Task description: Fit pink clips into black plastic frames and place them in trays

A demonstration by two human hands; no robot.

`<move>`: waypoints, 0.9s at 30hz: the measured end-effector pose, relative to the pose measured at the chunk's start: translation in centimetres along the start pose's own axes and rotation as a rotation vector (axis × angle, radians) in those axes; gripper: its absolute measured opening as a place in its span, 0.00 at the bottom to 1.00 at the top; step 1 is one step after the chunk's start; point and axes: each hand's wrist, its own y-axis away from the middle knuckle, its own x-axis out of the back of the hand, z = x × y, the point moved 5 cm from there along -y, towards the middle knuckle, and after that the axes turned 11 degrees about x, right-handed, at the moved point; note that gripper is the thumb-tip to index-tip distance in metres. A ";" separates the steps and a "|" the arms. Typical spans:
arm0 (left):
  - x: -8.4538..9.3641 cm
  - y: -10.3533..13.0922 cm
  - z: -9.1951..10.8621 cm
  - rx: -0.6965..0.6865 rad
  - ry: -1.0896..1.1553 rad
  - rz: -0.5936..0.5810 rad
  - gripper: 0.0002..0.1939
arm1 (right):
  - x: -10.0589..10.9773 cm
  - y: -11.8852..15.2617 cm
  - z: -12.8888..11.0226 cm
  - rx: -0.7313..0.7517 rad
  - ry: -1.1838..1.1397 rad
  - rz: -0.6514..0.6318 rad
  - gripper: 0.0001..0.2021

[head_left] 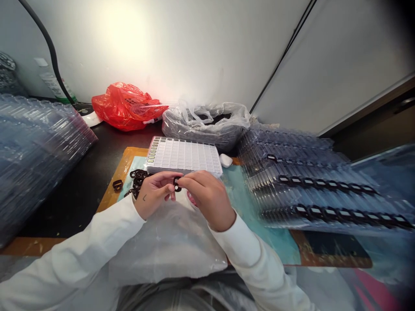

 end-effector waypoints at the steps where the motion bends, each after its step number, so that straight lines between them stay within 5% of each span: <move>1: 0.0 0.0 0.1 -0.001 0.001 0.003 0.21 | 0.0 0.0 -0.1 0.009 0.002 0.003 0.10; 27: 0.1 -0.2 -0.5 0.042 -0.026 -0.005 0.24 | -0.5 -0.3 -0.5 0.139 0.219 0.089 0.09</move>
